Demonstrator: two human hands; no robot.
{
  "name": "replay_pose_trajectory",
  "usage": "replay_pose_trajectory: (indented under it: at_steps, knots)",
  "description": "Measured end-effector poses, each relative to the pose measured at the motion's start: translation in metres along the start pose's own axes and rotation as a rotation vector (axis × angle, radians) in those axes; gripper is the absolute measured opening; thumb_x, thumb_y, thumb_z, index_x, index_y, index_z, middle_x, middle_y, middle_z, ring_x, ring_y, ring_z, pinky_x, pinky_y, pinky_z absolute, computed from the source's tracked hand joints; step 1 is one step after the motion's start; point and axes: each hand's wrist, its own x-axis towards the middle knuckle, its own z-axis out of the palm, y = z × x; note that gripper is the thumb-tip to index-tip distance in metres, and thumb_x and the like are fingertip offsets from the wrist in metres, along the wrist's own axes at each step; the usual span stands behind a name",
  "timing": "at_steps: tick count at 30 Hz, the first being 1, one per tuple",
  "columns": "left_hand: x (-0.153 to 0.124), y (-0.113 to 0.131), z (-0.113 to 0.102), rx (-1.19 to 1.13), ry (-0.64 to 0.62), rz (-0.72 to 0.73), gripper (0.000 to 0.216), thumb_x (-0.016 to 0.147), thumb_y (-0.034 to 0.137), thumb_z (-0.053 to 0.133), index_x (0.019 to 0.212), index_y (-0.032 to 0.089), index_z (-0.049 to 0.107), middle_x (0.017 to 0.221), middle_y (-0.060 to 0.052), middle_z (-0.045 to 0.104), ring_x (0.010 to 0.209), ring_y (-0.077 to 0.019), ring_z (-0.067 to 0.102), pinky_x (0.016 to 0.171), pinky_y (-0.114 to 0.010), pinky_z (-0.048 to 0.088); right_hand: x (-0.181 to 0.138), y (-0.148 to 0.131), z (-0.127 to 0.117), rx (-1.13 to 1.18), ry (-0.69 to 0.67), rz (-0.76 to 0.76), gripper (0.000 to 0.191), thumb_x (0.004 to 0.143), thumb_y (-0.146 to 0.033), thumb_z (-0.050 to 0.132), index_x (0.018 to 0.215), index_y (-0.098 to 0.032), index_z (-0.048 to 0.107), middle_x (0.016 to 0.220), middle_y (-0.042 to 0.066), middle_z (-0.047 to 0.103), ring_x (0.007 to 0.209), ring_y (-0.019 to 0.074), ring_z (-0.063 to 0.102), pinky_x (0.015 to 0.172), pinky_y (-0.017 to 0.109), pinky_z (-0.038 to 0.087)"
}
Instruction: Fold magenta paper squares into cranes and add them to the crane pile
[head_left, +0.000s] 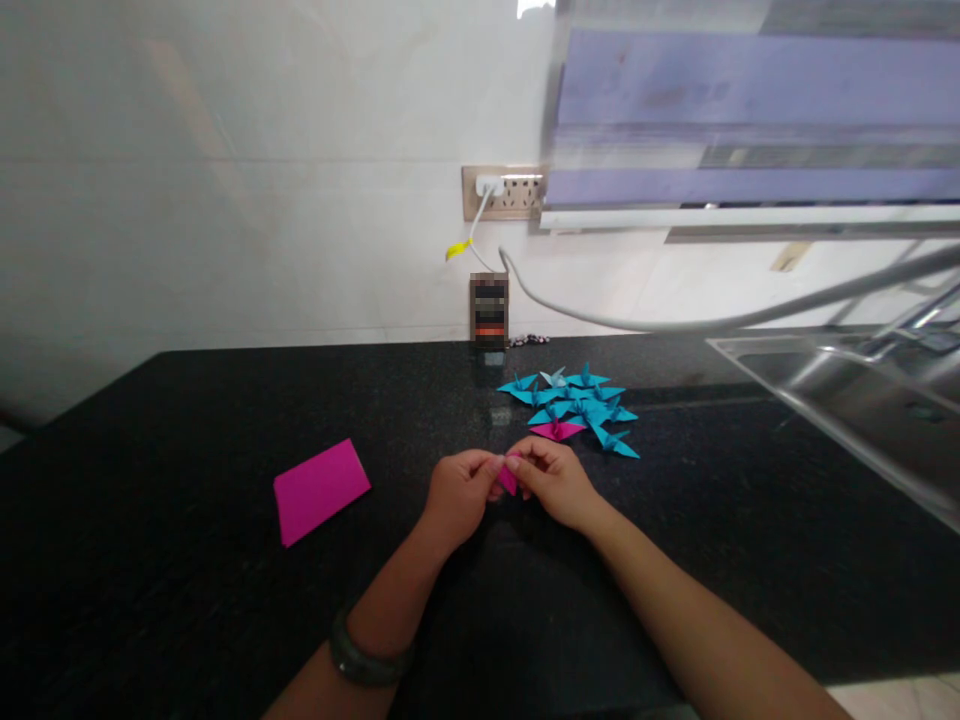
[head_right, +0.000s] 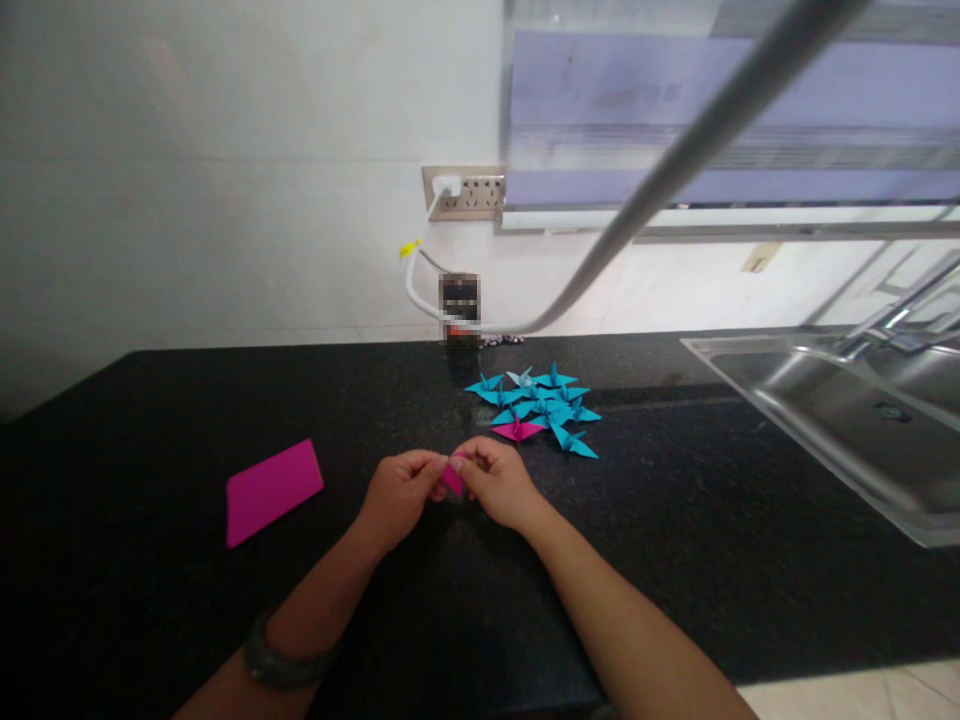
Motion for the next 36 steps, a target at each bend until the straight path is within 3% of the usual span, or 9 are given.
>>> replay_pose_trajectory:
  at_steps: [9, 12, 18, 27, 32, 36]
  knots:
    - [-0.004, -0.001, -0.003, 0.236, 0.086, 0.235, 0.027, 0.077, 0.032, 0.049, 0.057, 0.018, 0.061, 0.051, 0.001, 0.053, 0.051, -0.0122, 0.048, 0.051, -0.022, 0.033, -0.005, -0.004, 0.011, 0.020, 0.109, -0.054, 0.017, 0.070, -0.030, 0.059, 0.063, -0.016, 0.055, 0.046, -0.005, 0.049, 0.039, 0.0055, 0.040, 0.039, 0.018, 0.031]
    - [-0.003, 0.000, -0.002, 0.174, 0.089, 0.175, 0.026, 0.076, 0.033, 0.051, 0.059, 0.017, 0.061, 0.053, 0.001, 0.054, 0.052, -0.0120, 0.048, 0.052, -0.022, 0.034, -0.005, -0.003, 0.014, 0.026, 0.156, -0.025, 0.018, 0.070, -0.031, 0.059, 0.063, -0.015, 0.056, 0.045, -0.004, 0.050, 0.038, 0.0061, 0.041, 0.038, 0.019, 0.031]
    - [0.000, -0.007, 0.006, -0.188, -0.042, 0.015, 0.024, 0.073, 0.038, 0.057, 0.070, 0.014, 0.059, 0.057, 0.002, 0.055, 0.053, -0.0104, 0.048, 0.052, -0.022, 0.038, -0.003, 0.000, 0.010, 0.074, 0.221, -0.068, 0.019, 0.068, -0.034, 0.061, 0.064, -0.015, 0.059, 0.050, -0.003, 0.051, 0.041, 0.0073, 0.043, 0.040, 0.020, 0.034]
    - [-0.001, -0.010, 0.002, -0.016, -0.067, 0.107, 0.019, 0.073, 0.031, 0.055, 0.064, 0.015, 0.059, 0.055, 0.002, 0.053, 0.053, -0.0106, 0.047, 0.053, -0.022, 0.037, -0.005, -0.003, 0.012, 0.017, 0.169, -0.051, 0.022, 0.068, -0.035, 0.062, 0.059, -0.016, 0.055, 0.044, -0.006, 0.044, 0.039, 0.0054, 0.036, 0.039, 0.019, 0.028]
    - [0.000, -0.005, 0.005, -0.220, -0.125, 0.014, 0.013, 0.068, 0.027, 0.061, 0.074, 0.015, 0.060, 0.064, 0.000, 0.061, 0.059, -0.0119, 0.055, 0.059, -0.023, 0.043, 0.000, 0.003, 0.007, 0.064, 0.299, -0.022, 0.024, 0.069, -0.038, 0.062, 0.061, -0.016, 0.056, 0.044, -0.005, 0.045, 0.038, 0.0064, 0.036, 0.039, 0.020, 0.028]
    - [0.001, -0.001, 0.002, -0.241, -0.012, -0.063, 0.016, 0.067, 0.029, 0.063, 0.069, 0.014, 0.061, 0.057, 0.001, 0.058, 0.052, -0.0102, 0.052, 0.053, -0.022, 0.042, 0.002, 0.007, 0.004, 0.064, 0.275, -0.030, 0.022, 0.070, -0.038, 0.061, 0.069, -0.016, 0.057, 0.051, -0.004, 0.049, 0.042, 0.0074, 0.041, 0.041, 0.020, 0.033]
